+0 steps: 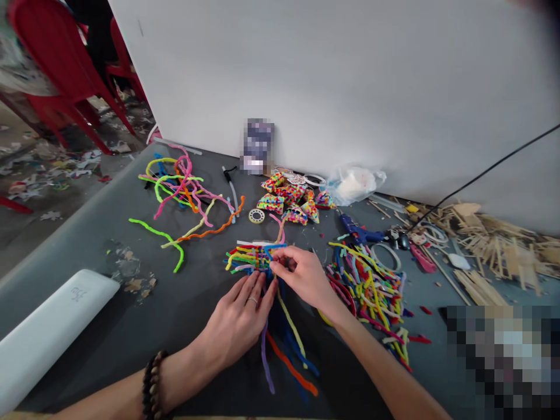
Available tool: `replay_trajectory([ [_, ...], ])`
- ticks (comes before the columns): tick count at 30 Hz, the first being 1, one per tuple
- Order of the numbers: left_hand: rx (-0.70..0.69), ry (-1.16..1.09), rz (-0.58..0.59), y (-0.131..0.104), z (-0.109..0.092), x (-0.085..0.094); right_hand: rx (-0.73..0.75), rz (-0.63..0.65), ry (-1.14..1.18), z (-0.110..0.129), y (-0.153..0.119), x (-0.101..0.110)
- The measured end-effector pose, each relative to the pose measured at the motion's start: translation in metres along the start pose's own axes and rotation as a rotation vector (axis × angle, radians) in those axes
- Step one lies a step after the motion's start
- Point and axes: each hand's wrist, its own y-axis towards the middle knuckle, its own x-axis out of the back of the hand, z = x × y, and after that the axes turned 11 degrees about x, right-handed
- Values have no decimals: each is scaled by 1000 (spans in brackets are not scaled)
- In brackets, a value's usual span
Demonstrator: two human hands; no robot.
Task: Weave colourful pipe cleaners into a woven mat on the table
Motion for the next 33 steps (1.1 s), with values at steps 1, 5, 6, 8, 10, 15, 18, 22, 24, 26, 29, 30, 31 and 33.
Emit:
replay_trajectory([
  [1, -4, 2, 6, 0, -1, -1, 5, 3, -25, 0, 1, -1],
  [5, 2, -27, 49, 0, -1, -3, 25, -18, -189, 2, 3, -5],
  [6, 6, -40, 54, 1, -1, -3, 33, -20, -235, 3, 3, -7],
  [8, 14, -66, 59, 2, 1, -3, 47, -22, -310, 6, 5, -10],
  [10, 23, -84, 70, 3, 2, -2, 46, -39, -366, 8, 6, -14],
  [15, 31, -90, 91, 3, 3, -3, 62, -105, -422, 11, -4, -17],
  [18, 50, -62, 68, 1, -2, -2, 100, -163, -449, 14, -20, -15],
  [22, 50, 56, 16, -4, -10, 1, 87, -162, -448, 14, -30, -14],
  [24, 24, 93, -4, -5, -12, 3, 72, -147, -431, 13, -28, -15],
  [26, -7, 103, -7, -6, -11, 5, 64, -128, -438, 12, -23, -16],
  [29, -21, 71, 3, -5, -8, 5, 60, -100, -453, 12, -18, -16],
  [30, -20, 53, 11, -5, -8, 4, 59, -91, -456, 12, -17, -15],
  [31, -18, 35, 18, -5, -7, 3, 56, -84, -458, 12, -17, -15],
  [33, -10, 5, 29, -5, -7, 2, 49, -71, -461, 12, -16, -15],
])
